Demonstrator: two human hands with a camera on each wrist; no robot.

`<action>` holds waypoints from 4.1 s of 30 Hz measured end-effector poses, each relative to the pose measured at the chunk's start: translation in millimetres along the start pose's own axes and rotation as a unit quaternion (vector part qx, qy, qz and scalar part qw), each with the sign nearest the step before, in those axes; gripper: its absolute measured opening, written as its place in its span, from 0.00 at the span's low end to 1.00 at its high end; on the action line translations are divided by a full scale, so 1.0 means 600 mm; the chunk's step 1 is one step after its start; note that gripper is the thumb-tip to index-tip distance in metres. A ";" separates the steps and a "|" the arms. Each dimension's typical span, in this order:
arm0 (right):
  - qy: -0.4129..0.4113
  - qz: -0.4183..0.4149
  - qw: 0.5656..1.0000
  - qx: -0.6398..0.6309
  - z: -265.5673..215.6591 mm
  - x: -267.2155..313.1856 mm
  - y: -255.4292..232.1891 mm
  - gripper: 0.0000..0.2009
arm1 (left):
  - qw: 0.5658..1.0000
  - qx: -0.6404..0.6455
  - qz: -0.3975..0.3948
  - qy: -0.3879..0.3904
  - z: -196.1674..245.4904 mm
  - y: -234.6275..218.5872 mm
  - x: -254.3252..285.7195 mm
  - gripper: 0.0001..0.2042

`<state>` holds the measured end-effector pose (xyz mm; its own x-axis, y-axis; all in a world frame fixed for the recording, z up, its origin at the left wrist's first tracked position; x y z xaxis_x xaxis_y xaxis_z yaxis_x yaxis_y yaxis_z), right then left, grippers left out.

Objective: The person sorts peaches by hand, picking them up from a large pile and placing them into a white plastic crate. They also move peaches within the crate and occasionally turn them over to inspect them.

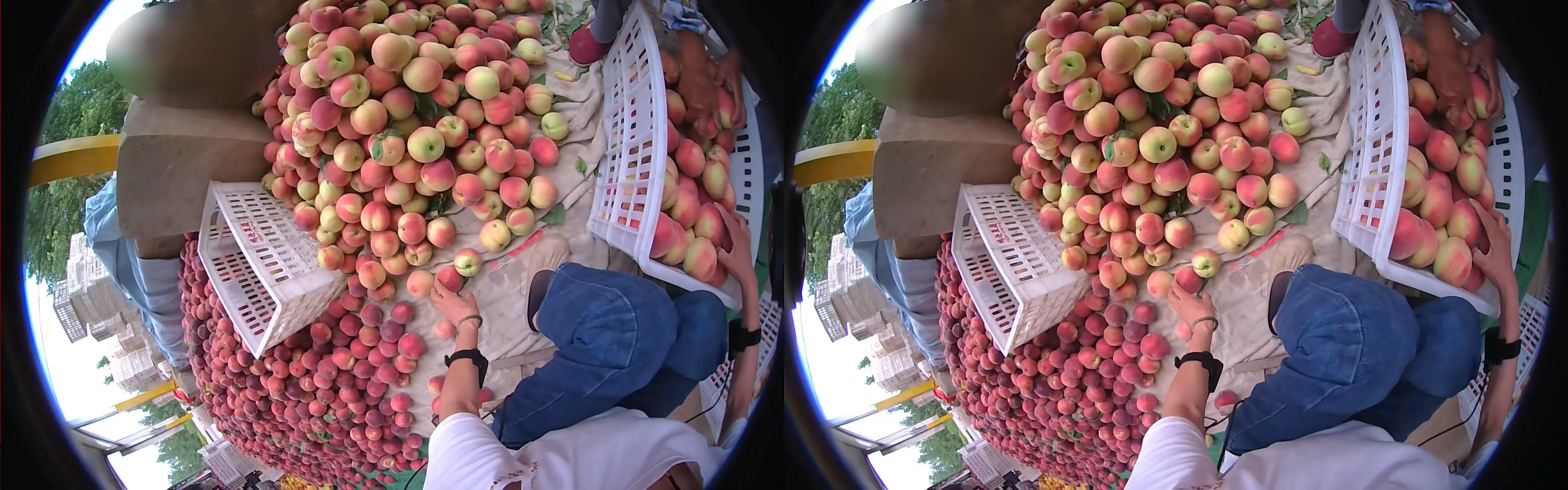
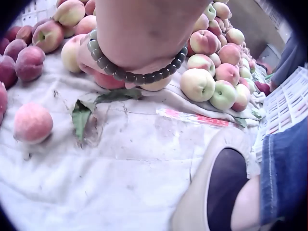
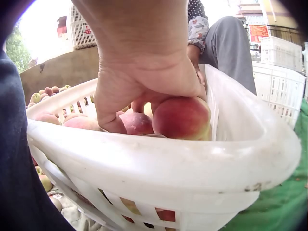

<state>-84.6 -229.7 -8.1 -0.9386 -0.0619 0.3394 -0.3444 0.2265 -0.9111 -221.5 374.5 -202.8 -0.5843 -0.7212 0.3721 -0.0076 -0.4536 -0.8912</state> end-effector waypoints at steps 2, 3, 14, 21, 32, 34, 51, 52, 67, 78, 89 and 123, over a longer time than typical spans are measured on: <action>0.011 0.007 1.000 0.003 0.002 0.002 0.000 0.41 | 0.993 0.022 0.004 0.113 -0.025 -0.004 0.007 0.41; 0.008 0.007 1.000 0.003 0.004 0.001 0.001 0.41 | 0.996 0.024 0.065 0.059 -0.038 -0.007 0.003 0.38; -0.031 0.009 0.999 0.004 0.027 -0.009 0.009 0.42 | 0.984 0.068 -0.016 -0.163 -0.074 -0.003 -0.167 0.40; -0.030 0.006 0.999 -0.015 0.029 -0.008 0.009 0.42 | 0.950 0.250 -0.026 -0.188 -0.102 -0.006 -0.137 0.38; -0.033 0.001 0.999 -0.022 0.024 -0.008 0.005 0.42 | 0.840 0.419 -0.296 -0.175 -0.045 0.036 -0.110 0.29; -0.043 -0.002 0.999 -0.017 0.024 -0.007 0.005 0.41 | 0.885 0.336 -0.291 -0.135 -0.050 0.035 -0.118 0.28; -0.005 -0.005 0.999 -0.033 0.026 -0.009 0.009 0.39 | 0.974 -0.011 -0.021 -0.226 -0.186 -0.121 -0.277 0.55; -0.002 -0.007 0.999 -0.035 0.027 -0.009 0.010 0.39 | 0.977 0.009 -0.008 -0.214 -0.188 -0.121 -0.273 0.52; -0.004 0.003 0.999 -0.034 -0.009 -0.006 -0.004 0.40 | 0.553 0.772 -0.311 0.042 0.010 -0.173 -0.071 0.36; 0.035 -0.022 0.998 0.036 -0.035 0.020 -0.025 0.35 | 0.632 0.494 -0.512 0.306 0.462 -0.245 0.151 0.39; 0.054 -0.012 0.997 0.054 -0.034 0.029 -0.032 0.29 | 0.628 0.159 -0.580 0.494 0.806 -0.073 0.373 0.25; 0.060 0.083 0.994 0.025 0.009 0.047 -0.007 0.30 | 0.527 -0.040 -0.291 0.797 0.907 0.080 0.535 0.28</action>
<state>-109.8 -237.5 4.3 -0.9744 0.0897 0.2063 -0.1885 0.1749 -0.9664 32.1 -163.9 15.2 -0.4033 0.9139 -0.0459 -0.5596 -0.2860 -0.7779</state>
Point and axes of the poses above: each hand's wrist, its own x-axis away from the middle knuckle, its own y-axis out of the palm, z = x × y, the point moved 3 cm from there along -x, towards the middle knuckle, and after that the axes turned 7 degrees about -z, right-handed, at the moved point
